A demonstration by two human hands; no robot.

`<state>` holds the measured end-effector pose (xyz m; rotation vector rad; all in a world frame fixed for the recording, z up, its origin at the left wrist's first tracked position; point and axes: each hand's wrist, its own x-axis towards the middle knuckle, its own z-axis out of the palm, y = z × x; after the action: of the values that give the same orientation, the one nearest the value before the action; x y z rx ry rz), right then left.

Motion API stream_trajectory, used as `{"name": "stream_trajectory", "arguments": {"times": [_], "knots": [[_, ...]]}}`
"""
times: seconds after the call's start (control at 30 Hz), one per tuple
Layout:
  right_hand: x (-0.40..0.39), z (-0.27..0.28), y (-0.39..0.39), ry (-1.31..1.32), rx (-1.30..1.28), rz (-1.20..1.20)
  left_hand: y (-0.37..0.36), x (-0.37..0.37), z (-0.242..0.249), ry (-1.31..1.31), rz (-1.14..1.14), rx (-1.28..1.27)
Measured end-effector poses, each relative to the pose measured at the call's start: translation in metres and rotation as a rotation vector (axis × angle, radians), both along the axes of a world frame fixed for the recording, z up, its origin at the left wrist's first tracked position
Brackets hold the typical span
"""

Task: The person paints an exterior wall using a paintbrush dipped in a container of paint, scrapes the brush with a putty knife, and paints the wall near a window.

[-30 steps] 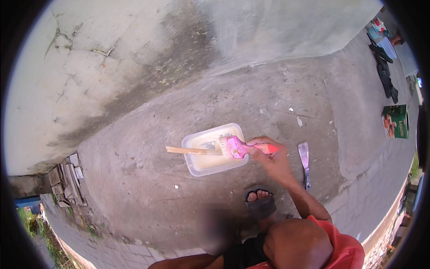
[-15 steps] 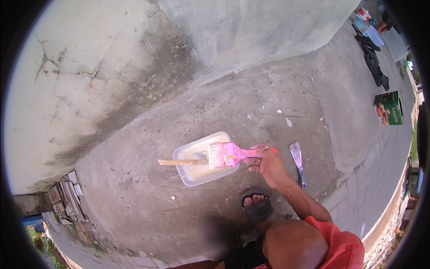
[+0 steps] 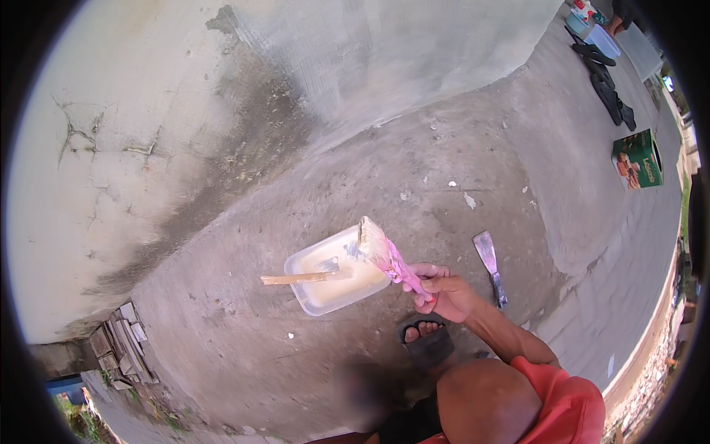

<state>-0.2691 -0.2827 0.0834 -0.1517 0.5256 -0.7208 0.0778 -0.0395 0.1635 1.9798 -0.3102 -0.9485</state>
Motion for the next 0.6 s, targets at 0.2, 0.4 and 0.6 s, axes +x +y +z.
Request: {"name": "stream_trajectory", "arguments": {"times": [0.2,0.4,0.6], "knots": [[-0.019,0.019,-0.057,0.302,-0.262,-0.231,-0.010,0.007,0.007,-0.015,-0.063,-0.004],[-0.053,-0.012,-0.164,0.990,-0.559,-0.501,-0.038,0.012,0.021,-0.047,-0.181,-0.007],[-0.062,-0.070,-0.257,1.320,-0.596,-0.703,-0.068,0.011,0.040,-0.094,-0.296,0.007]]}}
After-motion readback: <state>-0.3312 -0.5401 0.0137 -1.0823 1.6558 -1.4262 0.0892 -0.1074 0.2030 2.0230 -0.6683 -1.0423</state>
